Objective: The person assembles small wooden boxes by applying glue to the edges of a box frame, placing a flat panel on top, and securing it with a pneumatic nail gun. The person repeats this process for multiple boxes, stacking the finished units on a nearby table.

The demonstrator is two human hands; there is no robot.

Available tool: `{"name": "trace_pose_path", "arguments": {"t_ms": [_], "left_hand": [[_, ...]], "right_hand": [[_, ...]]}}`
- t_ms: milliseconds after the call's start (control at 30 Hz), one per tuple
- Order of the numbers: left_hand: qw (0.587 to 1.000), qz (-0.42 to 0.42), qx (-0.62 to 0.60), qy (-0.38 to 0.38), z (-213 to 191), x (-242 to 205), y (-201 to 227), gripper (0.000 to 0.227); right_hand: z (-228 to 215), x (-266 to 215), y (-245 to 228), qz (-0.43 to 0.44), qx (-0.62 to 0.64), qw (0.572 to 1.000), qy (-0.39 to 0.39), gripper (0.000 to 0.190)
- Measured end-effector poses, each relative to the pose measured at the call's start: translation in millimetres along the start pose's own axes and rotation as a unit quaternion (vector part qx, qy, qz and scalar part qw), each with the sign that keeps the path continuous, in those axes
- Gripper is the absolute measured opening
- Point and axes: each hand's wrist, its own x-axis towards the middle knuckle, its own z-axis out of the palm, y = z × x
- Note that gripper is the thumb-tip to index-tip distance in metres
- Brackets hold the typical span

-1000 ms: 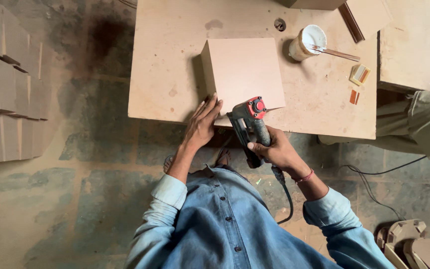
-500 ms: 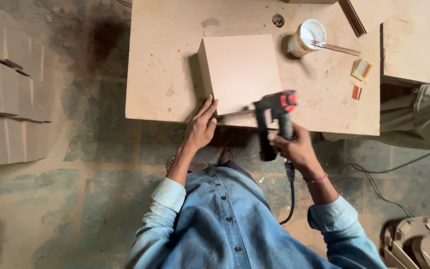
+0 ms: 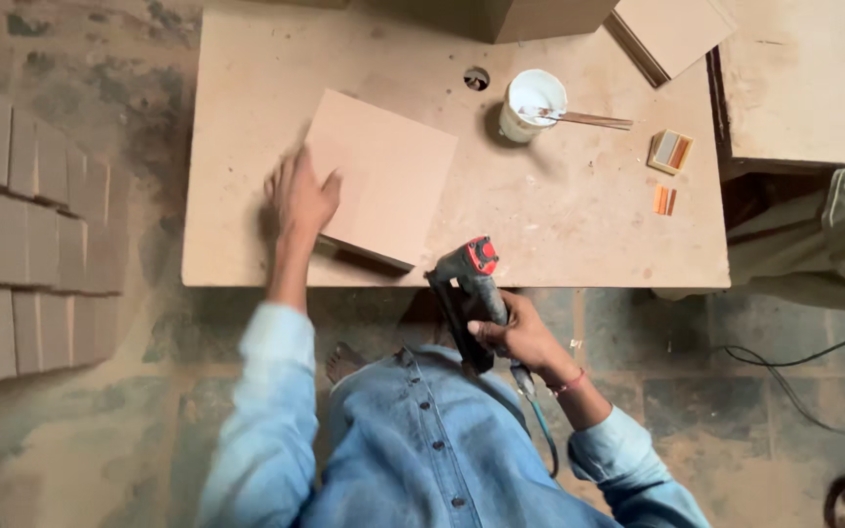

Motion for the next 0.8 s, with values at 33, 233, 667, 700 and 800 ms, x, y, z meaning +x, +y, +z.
{"name": "trace_pose_path", "arguments": {"t_ms": [33,233,667,700,800], "left_hand": [[0.998,0.039,0.036,-0.027,8,10,13,0.077],[0.977,0.148,0.05,-0.148,83,45,119,0.098],[0.987,0.15,-0.016,-0.053,92,51,131,0.059],[0.987,0.149,-0.018,-0.053,92,52,131,0.059],[0.988,0.137,-0.028,-0.064,90,52,131,0.06]], "right_hand": [[-8,-2,1,0.0,-0.003,1.0,-0.001,0.027],[-83,18,-8,-0.042,-0.049,0.994,0.088,0.026],[-165,108,-94,-0.062,-0.083,0.994,-0.017,0.038],[-164,119,-103,-0.072,-0.091,0.993,-0.034,0.038],[-159,148,-127,-0.088,-0.119,0.986,-0.073,0.037]]}}
